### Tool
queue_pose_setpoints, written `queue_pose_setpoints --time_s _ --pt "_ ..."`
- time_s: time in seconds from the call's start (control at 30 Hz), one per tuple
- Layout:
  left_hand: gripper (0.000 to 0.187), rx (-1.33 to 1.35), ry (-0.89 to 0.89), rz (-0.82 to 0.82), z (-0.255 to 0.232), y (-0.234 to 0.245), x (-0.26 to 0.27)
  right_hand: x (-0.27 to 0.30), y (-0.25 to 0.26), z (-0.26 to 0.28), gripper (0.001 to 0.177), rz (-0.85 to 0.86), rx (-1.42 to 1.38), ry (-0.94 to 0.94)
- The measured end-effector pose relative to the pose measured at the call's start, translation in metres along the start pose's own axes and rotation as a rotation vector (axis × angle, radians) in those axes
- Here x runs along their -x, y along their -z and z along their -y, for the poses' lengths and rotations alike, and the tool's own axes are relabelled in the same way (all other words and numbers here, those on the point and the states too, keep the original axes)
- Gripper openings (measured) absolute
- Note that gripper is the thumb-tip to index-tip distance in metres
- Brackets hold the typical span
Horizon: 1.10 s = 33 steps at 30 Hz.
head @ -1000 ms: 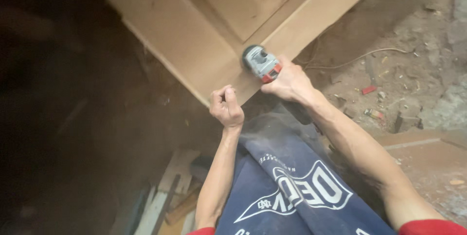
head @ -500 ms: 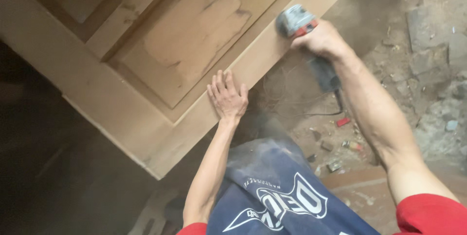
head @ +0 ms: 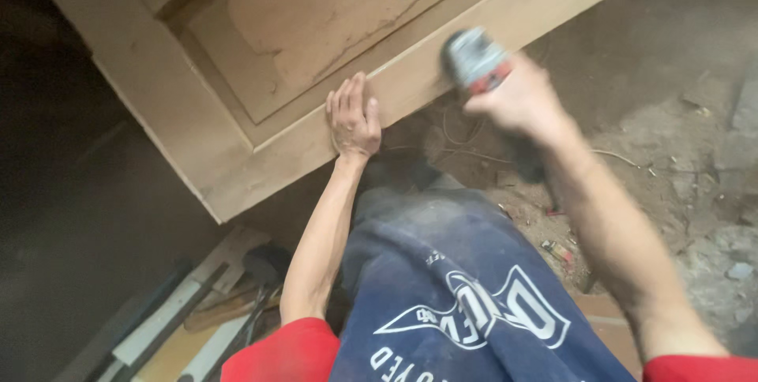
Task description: The person plugs in an angle grinder and uses it to sand the surface of a wooden door. They move the tool across the door's panels and edges, generating wood dust.
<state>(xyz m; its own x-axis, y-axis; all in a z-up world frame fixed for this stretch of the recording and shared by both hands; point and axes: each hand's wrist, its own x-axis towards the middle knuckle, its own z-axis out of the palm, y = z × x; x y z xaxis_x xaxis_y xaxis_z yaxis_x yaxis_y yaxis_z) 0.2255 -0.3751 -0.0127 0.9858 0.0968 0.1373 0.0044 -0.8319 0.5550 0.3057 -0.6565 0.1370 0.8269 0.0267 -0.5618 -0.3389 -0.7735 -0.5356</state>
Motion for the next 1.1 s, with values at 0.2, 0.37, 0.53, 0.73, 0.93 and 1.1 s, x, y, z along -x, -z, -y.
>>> queue_pose_setpoints --time_s 0.2,0.37,0.53,0.73,0.93,1.1 --pt "0.044 0.129 0.118 -0.084 0.007 -0.001 0.003 0.034 -0.050 0.037 0.084 0.211 0.152 -0.121" --pt "0.049 0.004 0.015 -0.065 -0.011 0.008 0.000 0.007 0.010 -0.024 0.070 -0.006 0.036 -0.093" --pt "0.056 -0.105 0.002 -0.081 -0.023 0.017 -0.006 -0.030 0.078 -0.060 0.056 -0.134 -0.255 -0.180" --pt "0.056 -0.154 0.027 -0.081 -0.030 0.013 -0.015 -0.028 0.017 -0.003 0.062 -0.113 -0.096 -0.084" --pt "0.051 -0.139 0.076 -0.014 -0.042 0.000 -0.029 -0.018 -0.022 0.037 0.079 0.036 0.116 -0.118" --pt "0.052 -0.155 0.072 0.000 -0.068 -0.015 -0.042 -0.048 0.051 0.009 0.070 -0.043 -0.052 -0.089"
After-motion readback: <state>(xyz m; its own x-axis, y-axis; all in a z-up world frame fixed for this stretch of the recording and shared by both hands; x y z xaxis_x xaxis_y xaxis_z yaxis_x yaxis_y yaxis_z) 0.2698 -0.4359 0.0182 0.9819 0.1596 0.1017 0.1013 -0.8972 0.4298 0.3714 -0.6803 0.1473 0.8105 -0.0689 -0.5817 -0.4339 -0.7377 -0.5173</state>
